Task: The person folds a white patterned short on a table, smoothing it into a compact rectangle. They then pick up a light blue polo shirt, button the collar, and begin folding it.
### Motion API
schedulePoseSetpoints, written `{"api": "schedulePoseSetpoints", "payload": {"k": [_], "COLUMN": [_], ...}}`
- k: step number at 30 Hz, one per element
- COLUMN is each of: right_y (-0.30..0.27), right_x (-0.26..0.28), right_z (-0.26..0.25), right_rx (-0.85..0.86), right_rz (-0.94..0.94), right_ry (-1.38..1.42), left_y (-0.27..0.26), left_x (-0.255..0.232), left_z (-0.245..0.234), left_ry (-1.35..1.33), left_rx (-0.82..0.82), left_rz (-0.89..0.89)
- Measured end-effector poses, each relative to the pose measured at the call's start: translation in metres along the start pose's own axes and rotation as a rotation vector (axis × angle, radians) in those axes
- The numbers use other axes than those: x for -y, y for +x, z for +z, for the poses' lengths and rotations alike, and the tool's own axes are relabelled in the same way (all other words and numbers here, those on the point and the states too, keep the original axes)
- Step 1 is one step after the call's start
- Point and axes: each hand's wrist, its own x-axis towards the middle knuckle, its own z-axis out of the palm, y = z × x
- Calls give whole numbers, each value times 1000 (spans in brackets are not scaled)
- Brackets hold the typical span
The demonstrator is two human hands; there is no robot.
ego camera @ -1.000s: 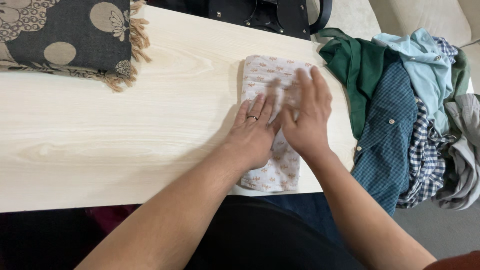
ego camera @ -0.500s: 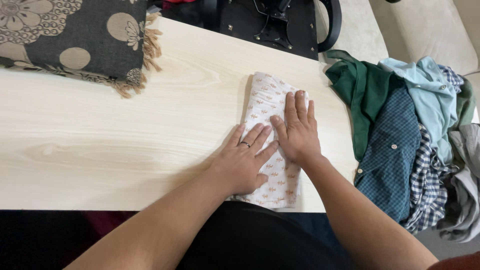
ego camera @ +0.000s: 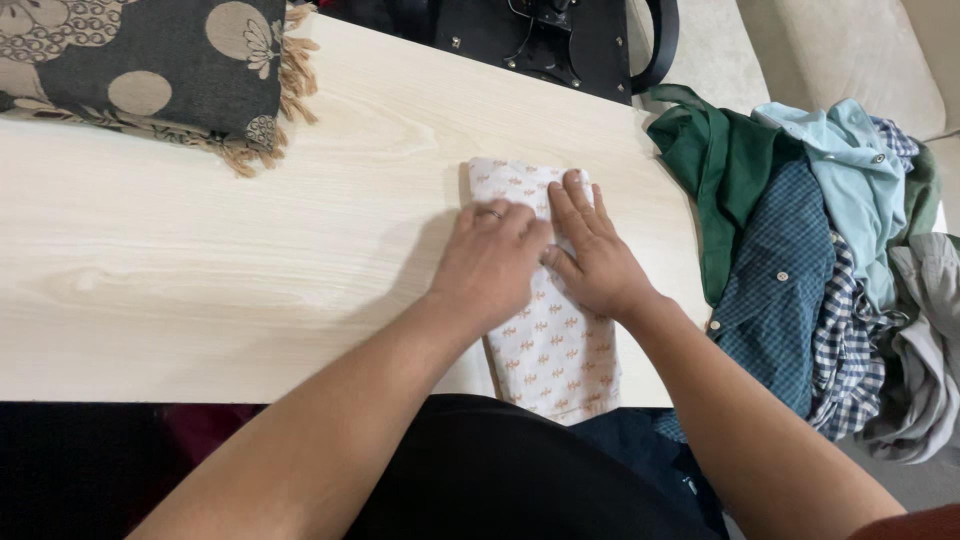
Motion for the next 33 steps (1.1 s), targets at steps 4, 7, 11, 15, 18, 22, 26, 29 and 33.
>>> {"api": "schedulePoseSetpoints", "payload": {"k": [4,7,11,15,18,22,26,29,33], "right_y": [-6,-6,-22,-37,-37,-30,-6,9,11], "right_x": [21,40,78,88,80,63,55,69,91], "right_z": [-2,-2,21,35,36,26,11,16,30], "right_rx": [-22,-80,-164,-118,-93,-30,56,1,-66], "right_rz": [132,270,398,435,350,193,143,198,258], "right_ry": [150,86,24,99,69,6,-91,-243,-146], "left_y": [9,9,5,9,10,5,-10,-29,-56], "left_x": [32,44,51,52,56,65,73,72,68], "left_z": [-7,-16,-26,-34,-39,-40,-35,-34,-44], "left_ry": [-71,-202,-203,-214,-254,-336,-446,-514,-583], "left_rx": [-101,2,91,133,188,144,63,-11,23], "left_rz": [-221,-291,-365,-416,-453,-472,-493,-597,-812]}}
